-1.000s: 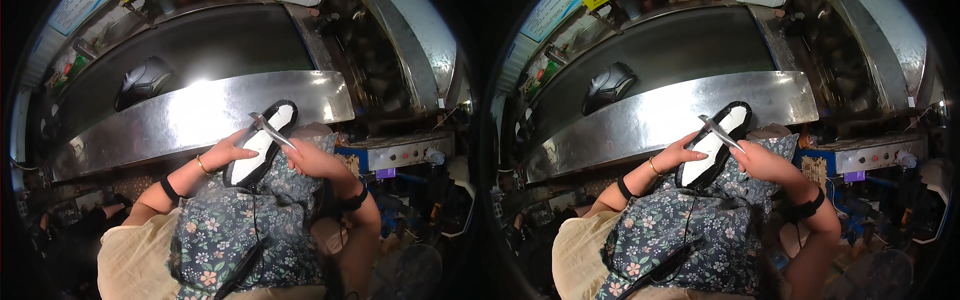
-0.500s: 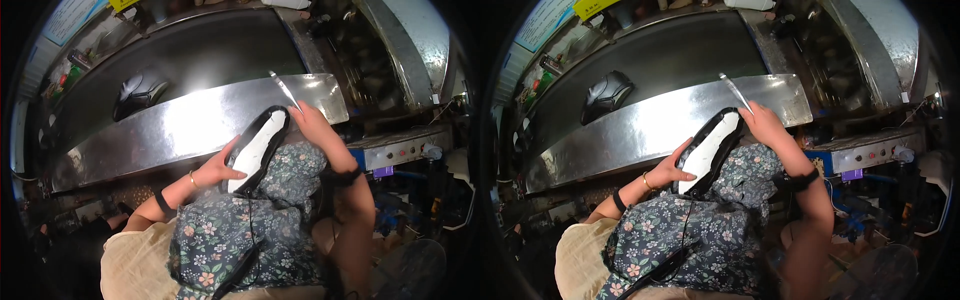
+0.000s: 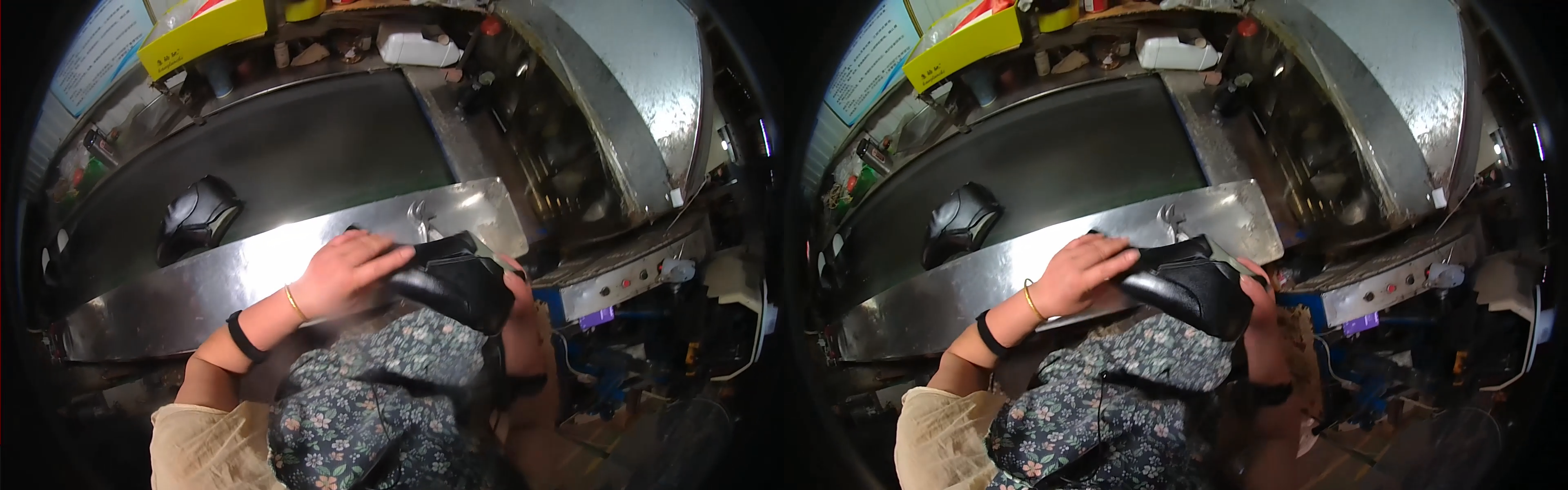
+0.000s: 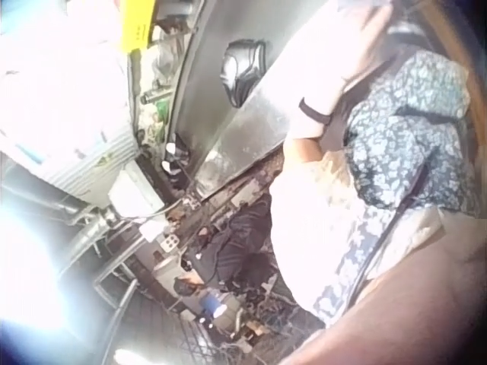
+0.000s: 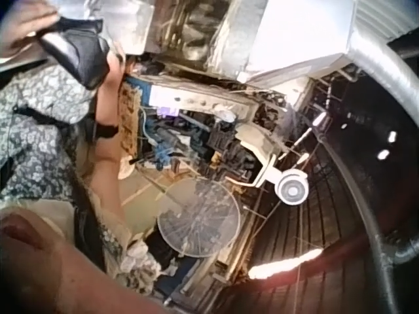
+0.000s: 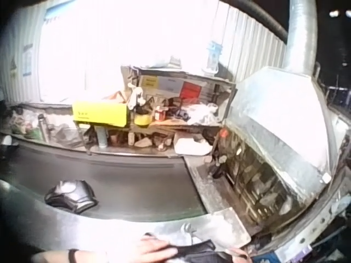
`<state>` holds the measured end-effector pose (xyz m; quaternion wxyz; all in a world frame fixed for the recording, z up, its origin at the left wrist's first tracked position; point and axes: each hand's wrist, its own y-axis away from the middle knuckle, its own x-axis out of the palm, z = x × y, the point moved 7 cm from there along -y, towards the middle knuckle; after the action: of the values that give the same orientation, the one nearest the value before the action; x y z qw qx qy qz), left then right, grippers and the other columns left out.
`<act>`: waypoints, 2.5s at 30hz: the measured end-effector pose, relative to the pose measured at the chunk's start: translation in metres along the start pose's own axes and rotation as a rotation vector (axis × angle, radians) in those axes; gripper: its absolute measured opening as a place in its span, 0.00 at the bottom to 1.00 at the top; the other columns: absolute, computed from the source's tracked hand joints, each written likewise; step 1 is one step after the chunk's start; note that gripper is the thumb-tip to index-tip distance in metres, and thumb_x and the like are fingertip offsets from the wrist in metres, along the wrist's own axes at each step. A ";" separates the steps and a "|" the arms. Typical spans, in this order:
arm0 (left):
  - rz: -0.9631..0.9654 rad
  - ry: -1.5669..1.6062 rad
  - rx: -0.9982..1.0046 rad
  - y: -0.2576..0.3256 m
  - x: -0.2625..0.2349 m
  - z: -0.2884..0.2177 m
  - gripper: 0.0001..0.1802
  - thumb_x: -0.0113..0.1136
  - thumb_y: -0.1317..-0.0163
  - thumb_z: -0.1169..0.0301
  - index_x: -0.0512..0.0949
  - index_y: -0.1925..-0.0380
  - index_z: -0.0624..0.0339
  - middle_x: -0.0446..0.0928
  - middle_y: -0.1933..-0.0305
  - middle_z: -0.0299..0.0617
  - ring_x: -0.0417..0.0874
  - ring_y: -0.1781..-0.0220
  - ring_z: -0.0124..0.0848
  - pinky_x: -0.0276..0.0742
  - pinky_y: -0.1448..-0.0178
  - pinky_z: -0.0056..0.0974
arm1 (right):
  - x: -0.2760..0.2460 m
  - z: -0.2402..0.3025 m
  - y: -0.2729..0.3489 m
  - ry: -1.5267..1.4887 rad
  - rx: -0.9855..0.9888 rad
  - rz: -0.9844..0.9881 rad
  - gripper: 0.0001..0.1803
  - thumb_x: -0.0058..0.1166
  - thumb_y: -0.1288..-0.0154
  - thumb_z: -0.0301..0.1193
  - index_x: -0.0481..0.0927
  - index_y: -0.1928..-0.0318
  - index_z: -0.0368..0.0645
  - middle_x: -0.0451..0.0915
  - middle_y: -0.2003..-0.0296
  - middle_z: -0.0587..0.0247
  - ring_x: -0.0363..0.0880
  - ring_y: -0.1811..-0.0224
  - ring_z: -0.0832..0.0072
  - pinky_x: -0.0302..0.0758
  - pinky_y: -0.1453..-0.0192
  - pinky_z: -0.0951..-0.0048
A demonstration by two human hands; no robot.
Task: Picking up shoes from a conveyor belt, inspecting them, and performing manual adjustments.
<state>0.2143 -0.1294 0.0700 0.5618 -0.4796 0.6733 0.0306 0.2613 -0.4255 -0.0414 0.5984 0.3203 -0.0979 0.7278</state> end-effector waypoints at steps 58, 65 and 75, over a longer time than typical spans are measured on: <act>-0.073 -0.312 -1.441 0.261 -0.083 0.254 0.41 0.78 0.60 0.44 0.78 0.54 0.66 0.83 0.55 0.54 0.84 0.51 0.47 0.77 0.46 0.44 | 0.053 -0.077 0.103 1.583 -0.838 0.012 0.14 0.48 0.38 0.24 0.81 0.54 0.35 0.80 0.45 0.48 0.74 0.43 0.49 0.69 0.36 0.55; -0.145 -0.045 -1.322 0.192 -0.023 0.274 0.43 0.77 0.55 0.60 0.69 0.41 0.69 0.82 0.53 0.57 0.84 0.50 0.45 0.79 0.46 0.42 | 0.059 -0.078 0.099 1.593 -0.825 -0.014 0.13 0.50 0.38 0.24 0.82 0.55 0.37 0.80 0.45 0.51 0.75 0.43 0.51 0.69 0.36 0.56; -0.178 1.384 -0.958 0.113 0.009 0.087 0.32 0.70 0.53 0.73 0.74 0.45 0.68 0.82 0.53 0.46 0.84 0.54 0.34 0.80 0.45 0.38 | 0.041 -0.044 0.089 1.343 -0.614 -0.063 0.16 0.58 0.38 0.25 0.79 0.50 0.36 0.80 0.45 0.48 0.74 0.39 0.54 0.71 0.35 0.60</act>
<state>0.2011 -0.0236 -0.0257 -0.2405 -0.6277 0.7396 -0.0322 0.1596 -0.3932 -0.0301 0.6129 -0.3730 0.0996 0.6894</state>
